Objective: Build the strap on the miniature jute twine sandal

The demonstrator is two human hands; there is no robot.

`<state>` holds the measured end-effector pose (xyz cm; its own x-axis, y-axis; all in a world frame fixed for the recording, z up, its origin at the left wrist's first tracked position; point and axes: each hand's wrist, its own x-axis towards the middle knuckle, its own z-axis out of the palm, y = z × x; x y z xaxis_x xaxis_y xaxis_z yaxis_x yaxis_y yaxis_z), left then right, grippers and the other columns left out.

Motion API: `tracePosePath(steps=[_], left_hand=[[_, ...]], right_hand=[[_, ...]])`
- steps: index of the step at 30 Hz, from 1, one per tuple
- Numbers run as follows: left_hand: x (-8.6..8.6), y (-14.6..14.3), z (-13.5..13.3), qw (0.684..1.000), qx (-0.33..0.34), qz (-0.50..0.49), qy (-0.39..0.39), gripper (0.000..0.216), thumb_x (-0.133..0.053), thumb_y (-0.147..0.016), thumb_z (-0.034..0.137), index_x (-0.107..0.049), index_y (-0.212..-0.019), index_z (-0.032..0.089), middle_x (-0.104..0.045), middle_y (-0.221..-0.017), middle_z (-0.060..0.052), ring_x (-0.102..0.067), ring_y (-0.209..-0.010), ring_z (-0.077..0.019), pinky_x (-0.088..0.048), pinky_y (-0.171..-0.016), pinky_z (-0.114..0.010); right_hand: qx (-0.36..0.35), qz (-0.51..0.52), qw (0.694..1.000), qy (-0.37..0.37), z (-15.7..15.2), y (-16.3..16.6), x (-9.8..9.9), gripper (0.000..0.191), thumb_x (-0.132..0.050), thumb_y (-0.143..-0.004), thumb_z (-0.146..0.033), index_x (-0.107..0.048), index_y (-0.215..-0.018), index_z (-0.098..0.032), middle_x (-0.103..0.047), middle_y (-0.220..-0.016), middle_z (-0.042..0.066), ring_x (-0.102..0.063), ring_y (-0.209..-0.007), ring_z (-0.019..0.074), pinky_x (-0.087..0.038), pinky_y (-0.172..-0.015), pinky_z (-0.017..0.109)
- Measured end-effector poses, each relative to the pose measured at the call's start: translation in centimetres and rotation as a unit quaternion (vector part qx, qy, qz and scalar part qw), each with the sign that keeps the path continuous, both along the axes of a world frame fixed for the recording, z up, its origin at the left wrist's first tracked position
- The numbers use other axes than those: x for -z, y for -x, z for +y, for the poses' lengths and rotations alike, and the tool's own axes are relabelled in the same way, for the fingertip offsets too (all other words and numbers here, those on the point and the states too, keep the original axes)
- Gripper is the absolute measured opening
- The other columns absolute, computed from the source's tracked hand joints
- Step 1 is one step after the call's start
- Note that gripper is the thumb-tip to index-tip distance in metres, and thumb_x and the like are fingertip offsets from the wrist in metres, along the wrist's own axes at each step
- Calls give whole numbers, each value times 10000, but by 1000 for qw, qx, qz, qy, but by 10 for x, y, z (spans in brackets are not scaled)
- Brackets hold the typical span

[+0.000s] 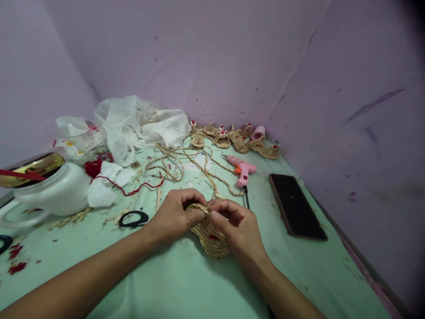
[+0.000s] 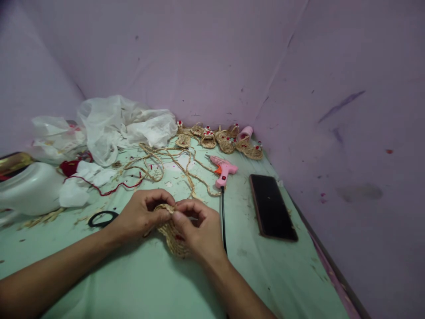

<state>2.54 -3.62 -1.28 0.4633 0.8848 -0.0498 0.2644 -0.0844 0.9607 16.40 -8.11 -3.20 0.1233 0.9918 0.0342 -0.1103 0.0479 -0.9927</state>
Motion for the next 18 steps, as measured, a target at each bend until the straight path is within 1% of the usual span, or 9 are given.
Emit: tracePosePath(steps=[2, 4, 8, 10, 13, 15, 18], left_hand=[[-1, 0, 1, 1000, 0, -7, 8, 114, -573, -592, 143, -536, -700, 143, -505, -588, 43, -434, -531, -74, -341, -495, -184], [-1, 0, 3, 1000, 4, -11, 13, 153, -592, -577, 130, -509, -705, 145, -497, -592, 46, -438, -543, -74, -342, -496, -181], [-1, 2, 5, 999, 18, -8, 34, 175, -603, -583, 128, -489, -714, 144, -502, -594, 49, -426, -529, -66, -333, -482, -178], [-2, 2, 5, 999, 16, 1, 31, 172, -605, -582, 121, -486, -705, 141, -499, -592, 50, -420, -529, -64, -331, -481, -177], [-2, 2, 4, 999, 21, 17, 17, 141, -602, -599, 125, -493, -688, 139, -484, -581, 52, -405, -527, -61, -318, -477, -176], [-3, 2, 3, 999, 45, 10, 29, 135, -609, -615, 151, -504, -700, 138, -480, -580, 50, -403, -524, -62, -313, -473, -176], [-4, 5, 5, 994, 93, -23, 58, 141, -606, -659, 217, -525, -736, 130, -500, -608, 33, -428, -545, -72, -331, -494, -185]], right_hand=[[2, 35, 998, 44, 3, -3, 0, 86, -647, -640, -239, -637, -701, -179, -615, -650, 2, -555, -608, 129, -440, -585, 249], [-15, 39, 996, 74, 5, -6, -1, 100, -657, -622, -239, -659, -700, -176, -624, -618, -4, -551, -573, 123, -433, -561, 246], [-60, -2, 996, 61, 7, -8, -4, 86, -662, -600, -224, -695, -661, -174, -655, -652, 12, -570, -608, 133, -436, -586, 255], [-58, -17, 997, 55, 6, -9, -4, 99, -676, -579, -218, -699, -666, -176, -659, -664, 14, -573, -618, 138, -438, -599, 262], [-38, -36, 997, 59, 6, -9, -2, 71, -668, -589, -225, -680, -627, -166, -624, -605, 1, -529, -566, 120, -409, -558, 249], [-34, -14, 997, 71, 6, -10, -1, 82, -662, -596, -239, -655, -610, -159, -585, -558, -14, -483, -522, 103, -373, -517, 234], [-57, 77, 990, 103, 5, -11, -1, 127, -677, -583, -264, -617, -601, -154, -532, -503, -34, -428, -468, 82, -323, -470, 216]])
